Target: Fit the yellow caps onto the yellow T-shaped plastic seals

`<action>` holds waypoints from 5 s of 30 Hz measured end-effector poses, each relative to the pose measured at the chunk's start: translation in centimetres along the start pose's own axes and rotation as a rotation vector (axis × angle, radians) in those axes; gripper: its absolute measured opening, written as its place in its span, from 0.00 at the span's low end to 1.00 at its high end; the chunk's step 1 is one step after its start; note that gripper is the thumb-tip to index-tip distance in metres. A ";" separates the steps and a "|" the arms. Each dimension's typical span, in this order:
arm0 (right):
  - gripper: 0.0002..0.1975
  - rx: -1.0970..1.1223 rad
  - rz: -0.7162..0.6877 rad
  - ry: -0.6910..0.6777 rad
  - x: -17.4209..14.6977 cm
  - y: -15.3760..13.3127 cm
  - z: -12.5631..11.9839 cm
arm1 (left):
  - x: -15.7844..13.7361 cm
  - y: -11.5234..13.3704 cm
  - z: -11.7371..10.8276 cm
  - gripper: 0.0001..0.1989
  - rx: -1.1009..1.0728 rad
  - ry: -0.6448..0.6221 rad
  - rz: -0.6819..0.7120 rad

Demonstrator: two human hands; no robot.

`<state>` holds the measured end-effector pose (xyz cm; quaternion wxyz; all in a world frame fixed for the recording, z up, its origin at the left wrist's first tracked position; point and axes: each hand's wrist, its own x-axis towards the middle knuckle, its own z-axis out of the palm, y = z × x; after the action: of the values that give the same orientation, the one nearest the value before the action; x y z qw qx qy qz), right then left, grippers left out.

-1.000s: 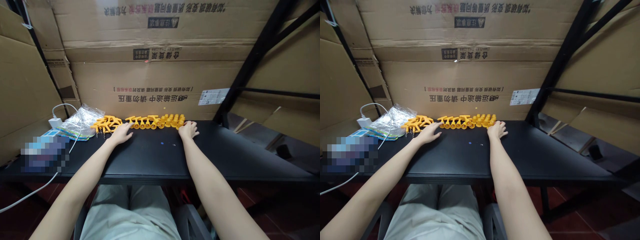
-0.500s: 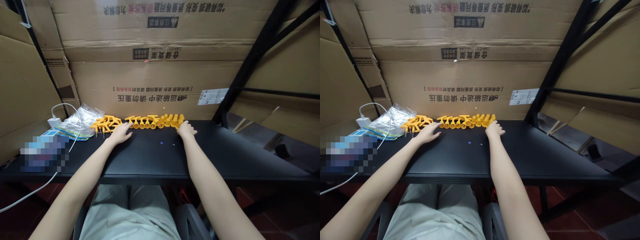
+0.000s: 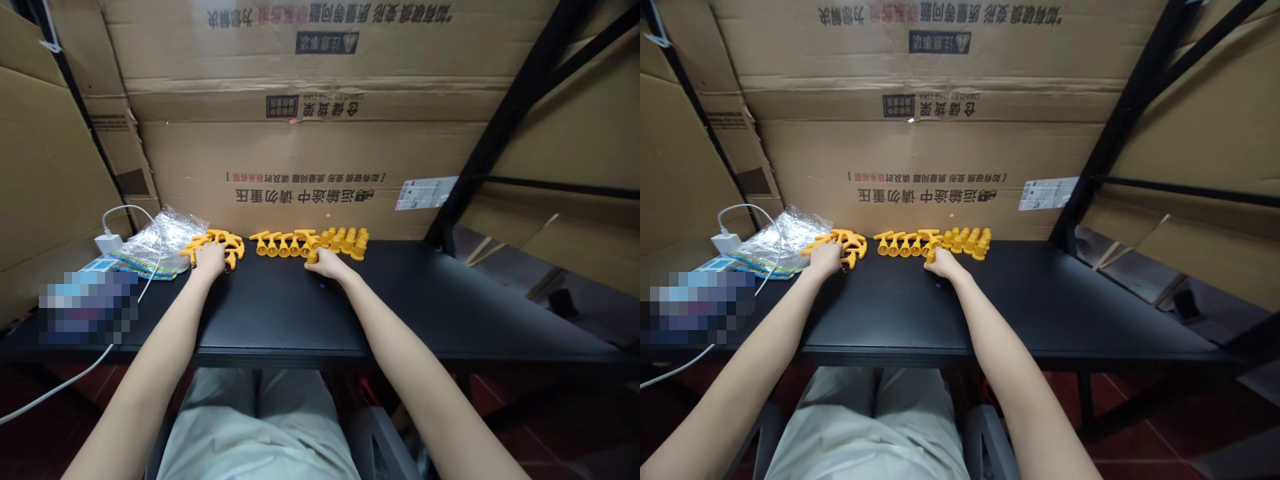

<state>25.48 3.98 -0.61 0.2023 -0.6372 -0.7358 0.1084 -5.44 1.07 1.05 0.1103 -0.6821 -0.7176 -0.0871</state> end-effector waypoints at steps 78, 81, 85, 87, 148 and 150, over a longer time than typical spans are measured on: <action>0.14 0.276 -0.639 0.288 -0.8 -3.6 3.2 | -1.9 4.7 -1.3 0.33 -0.310 0.208 0.066; 0.15 0.281 -0.634 0.298 -0.7 -3.5 3.3 | -1.9 4.8 -1.1 0.35 -0.327 0.211 0.135; 0.15 0.305 -0.614 0.322 -0.3 -3.1 3.5 | -1.8 4.7 -0.7 0.34 -0.375 0.229 0.332; 0.14 0.321 -0.604 0.332 -0.2 -3.0 3.5 | -1.9 4.6 -0.7 0.32 -0.358 0.239 0.371; 0.22 0.950 -0.283 -0.174 -1.3 -2.9 0.1 | -1.5 3.8 -0.8 0.14 -0.753 0.119 0.323; 0.24 0.954 -0.288 -0.175 -1.5 -3.1 -0.1 | -1.6 4.0 -1.0 0.15 -0.741 0.129 0.341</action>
<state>22.91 2.03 0.58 0.4212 -0.3545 -0.6989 0.4564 -1.35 -0.55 1.41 -0.0850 -0.7779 -0.5060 -0.3627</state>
